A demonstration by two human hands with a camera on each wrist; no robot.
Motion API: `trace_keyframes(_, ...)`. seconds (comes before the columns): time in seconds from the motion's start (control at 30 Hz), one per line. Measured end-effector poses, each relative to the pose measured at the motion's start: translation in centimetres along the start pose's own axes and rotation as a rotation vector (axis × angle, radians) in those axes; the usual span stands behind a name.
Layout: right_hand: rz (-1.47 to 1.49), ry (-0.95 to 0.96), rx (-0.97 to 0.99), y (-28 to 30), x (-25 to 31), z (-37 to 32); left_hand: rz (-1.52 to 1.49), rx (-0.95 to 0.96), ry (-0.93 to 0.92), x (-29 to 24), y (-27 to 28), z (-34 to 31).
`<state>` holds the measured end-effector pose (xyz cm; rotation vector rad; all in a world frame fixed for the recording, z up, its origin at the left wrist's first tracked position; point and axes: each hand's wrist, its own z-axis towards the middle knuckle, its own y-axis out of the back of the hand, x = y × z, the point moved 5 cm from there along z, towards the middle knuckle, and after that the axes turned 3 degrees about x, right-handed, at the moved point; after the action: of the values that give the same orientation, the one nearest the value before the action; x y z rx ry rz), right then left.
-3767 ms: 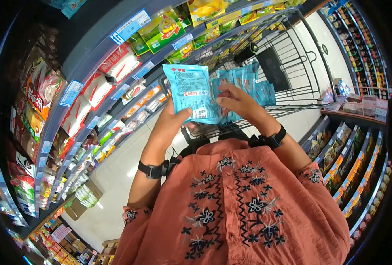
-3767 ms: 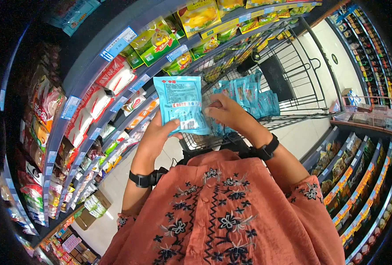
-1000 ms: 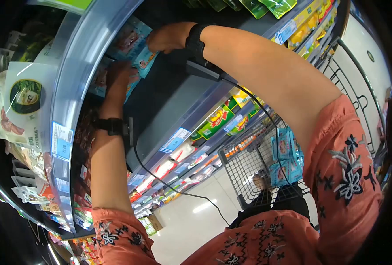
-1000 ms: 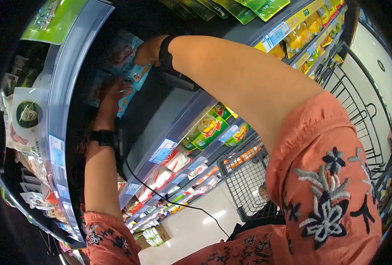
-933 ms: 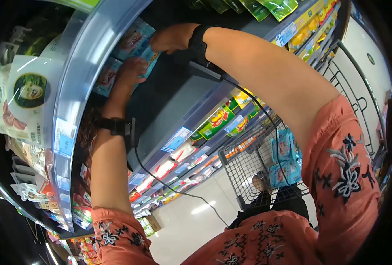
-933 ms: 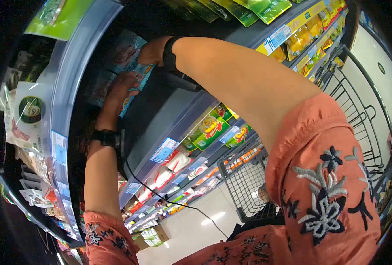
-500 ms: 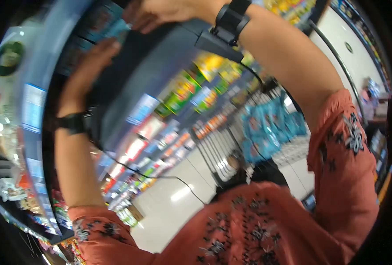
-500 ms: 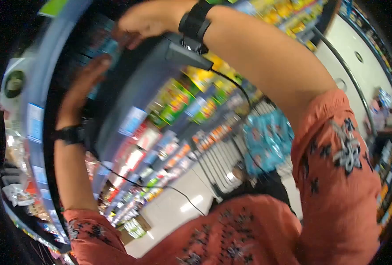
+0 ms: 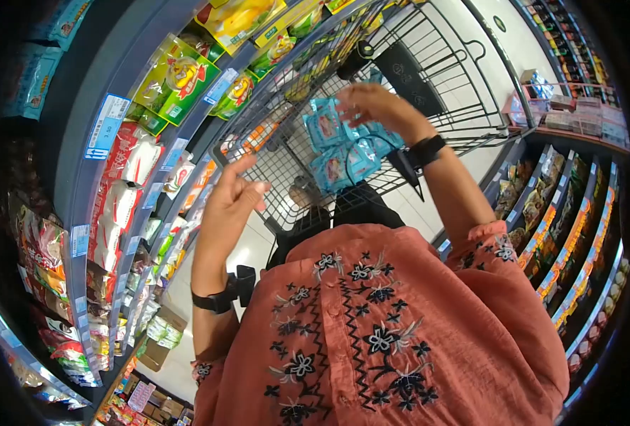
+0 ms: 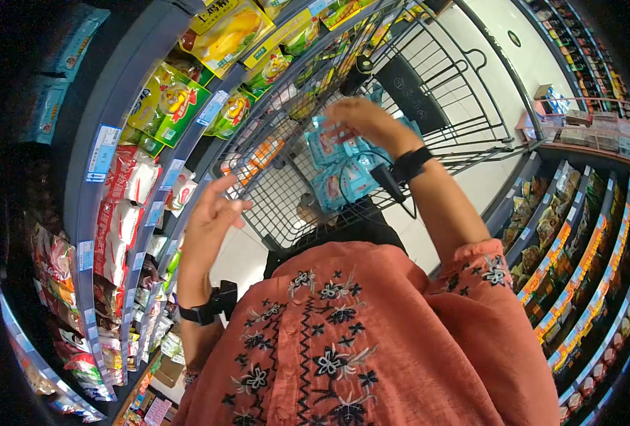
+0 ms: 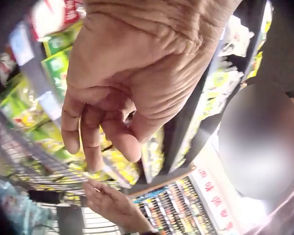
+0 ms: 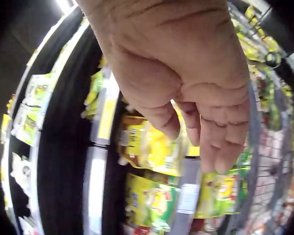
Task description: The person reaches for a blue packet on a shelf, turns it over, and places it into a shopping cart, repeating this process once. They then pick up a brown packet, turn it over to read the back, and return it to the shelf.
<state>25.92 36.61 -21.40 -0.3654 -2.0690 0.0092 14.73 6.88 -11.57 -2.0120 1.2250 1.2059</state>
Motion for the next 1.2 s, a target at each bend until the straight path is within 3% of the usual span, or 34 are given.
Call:
trace_keyframes(0.07, 0.141, -0.147, -0.112, 1.3, -6.8, 1.4, -0.017, -0.014, 0.039, 2.5, -0.2, 0.6)
trace_keyframes(0.17, 0.189, -0.255, -0.226, 1.0, -11.7, 2.5, 0.000, -0.034, 0.072, 3.6, 0.2, 0.4)
trace_keyframes(0.27, 0.163, -0.284, -0.190, 1.0, -15.3, 5.0, -0.010, -0.089, 0.070, 2.8, 1.5, 0.3)
trace_keyframes(0.37, -0.161, -0.376, -0.123, 2.5, -21.8, 9.5, -0.036, -0.171, 0.084, 1.3, 2.5, 0.6)
trace_keyframes(0.43, -0.199, -0.458, -0.170, 2.5, -23.2, 10.4, -0.023, -0.203, 0.073, 1.6, 3.0, 0.7)
trace_keyframes(0.5, -0.057, -0.568, -0.324, 2.1, -23.4, 10.3, 0.000, -0.220, 0.080, 1.2, 3.0, 0.8)
trace_keyframes(0.6, -0.130, -0.593, -0.314, 1.9, -23.2, 10.4, -0.025, -0.205, 0.104, 1.7, 2.3, 0.8)
trace_keyframes(0.77, -0.514, -0.531, -0.271, 2.1, -23.5, 11.4, -0.038, -0.207, 0.167, 3.1, 1.4, 0.3)
trace_keyframes(0.9, -0.513, -0.521, -0.235, 0.4, -22.1, 12.0, -0.052, -0.193, 0.203, 4.8, 1.1, 0.5)
trace_keyframes(1.0, -0.686, -0.272, -0.183, -1.4, -19.1, 12.8, -0.030, -0.164, 0.211, 6.4, 1.1, 1.1)
trace_keyframes(1.1, -0.500, -0.174, -0.127, -2.6, -15.0, 11.0, 0.001, -0.137, 0.165, 6.7, 1.2, 1.9)
trace_keyframes(1.13, -0.229, -0.210, -0.032, -3.0, -13.8, 9.6, 0.016, -0.128, 0.144, 6.5, 1.3, 2.2)
trace_keyframes(1.2, -0.123, -0.092, 0.074, -4.2, -8.9, 6.2, 0.017, -0.117, 0.107, 6.2, 1.2, 2.5)
